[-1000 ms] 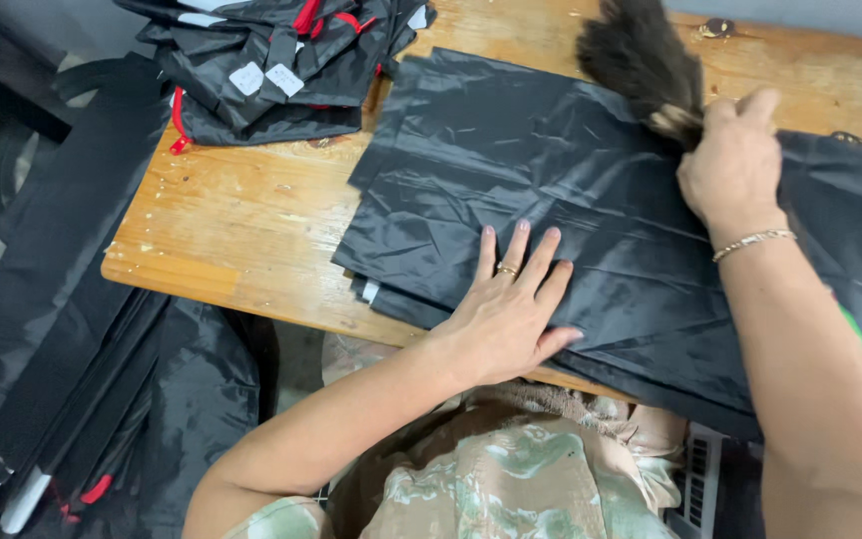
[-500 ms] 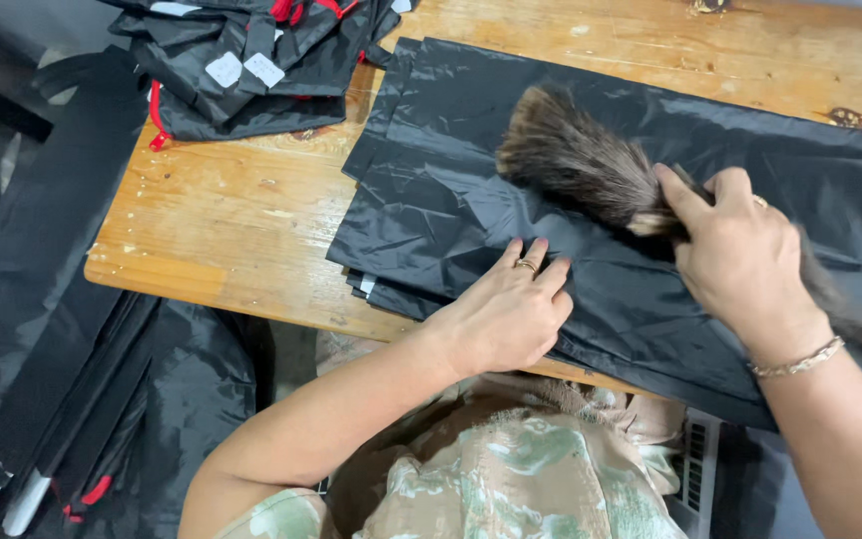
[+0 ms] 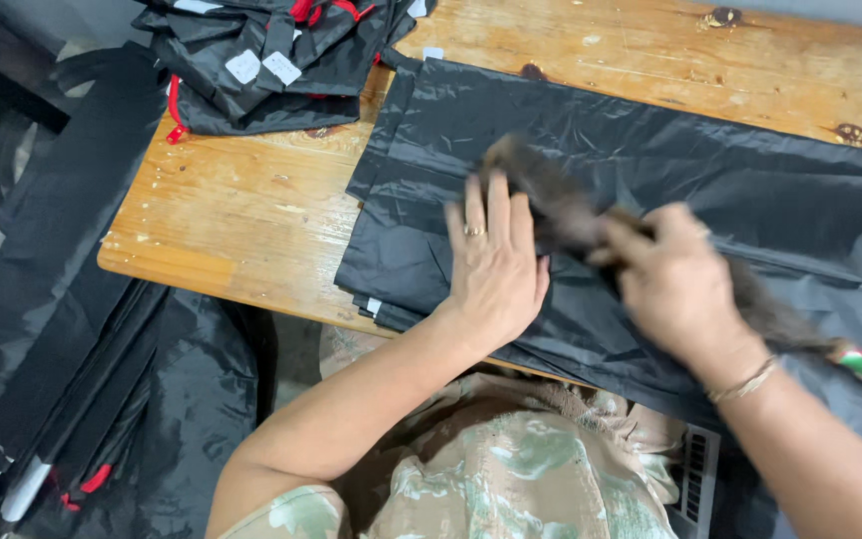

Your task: The person uses a feather duster to wipe a black fabric item laid out on a wooden table. The person holds the fabric with one hand while brushing the surface with the other, then smooths the fabric with both hands.

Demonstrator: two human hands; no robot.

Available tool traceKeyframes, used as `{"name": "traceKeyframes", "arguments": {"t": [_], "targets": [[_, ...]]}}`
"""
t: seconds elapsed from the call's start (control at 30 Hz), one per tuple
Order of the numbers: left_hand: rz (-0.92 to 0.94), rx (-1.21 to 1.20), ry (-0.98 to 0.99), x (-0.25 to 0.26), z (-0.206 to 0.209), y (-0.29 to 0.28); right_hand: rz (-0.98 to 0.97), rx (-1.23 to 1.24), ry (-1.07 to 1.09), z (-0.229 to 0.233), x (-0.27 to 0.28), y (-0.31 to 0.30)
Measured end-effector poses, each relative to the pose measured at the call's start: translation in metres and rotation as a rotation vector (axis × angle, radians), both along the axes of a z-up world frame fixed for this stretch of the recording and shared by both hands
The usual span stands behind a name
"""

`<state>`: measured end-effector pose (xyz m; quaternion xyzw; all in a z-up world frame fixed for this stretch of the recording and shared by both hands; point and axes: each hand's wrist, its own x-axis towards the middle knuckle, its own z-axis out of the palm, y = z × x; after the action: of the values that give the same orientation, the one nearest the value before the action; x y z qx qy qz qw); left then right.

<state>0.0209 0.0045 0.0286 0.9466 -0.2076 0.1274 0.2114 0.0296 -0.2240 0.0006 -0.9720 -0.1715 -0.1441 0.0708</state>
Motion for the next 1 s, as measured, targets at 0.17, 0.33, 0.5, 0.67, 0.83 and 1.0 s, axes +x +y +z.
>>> {"name": "traceKeyframes", "arguments": {"t": [0.17, 0.33, 0.5, 0.67, 0.83, 1.0], "targets": [[0.066, -0.021, -0.089, -0.001, -0.029, 0.003, -0.007, -0.103, 0.037, -0.013, 0.003, 0.001], [0.053, -0.017, -0.07, 0.003, -0.031, 0.001, -0.309, -0.31, -0.194, -0.045, 0.08, -0.081], [0.007, -0.139, -0.066, 0.003, -0.036, -0.001, -0.058, -0.298, -0.138, -0.009, 0.05, 0.044], [-0.016, -0.206, -0.093, 0.0, -0.034, 0.003, 0.183, -0.014, 0.181, -0.029, 0.068, 0.072], [-0.052, -0.216, -0.034, 0.001, -0.03, 0.004, -0.138, -0.24, -0.048, -0.022, 0.11, 0.026], [-0.047, -0.222, -0.032, 0.001, -0.03, -0.001, 0.115, -0.164, 0.059, -0.009, 0.05, 0.071]]}}
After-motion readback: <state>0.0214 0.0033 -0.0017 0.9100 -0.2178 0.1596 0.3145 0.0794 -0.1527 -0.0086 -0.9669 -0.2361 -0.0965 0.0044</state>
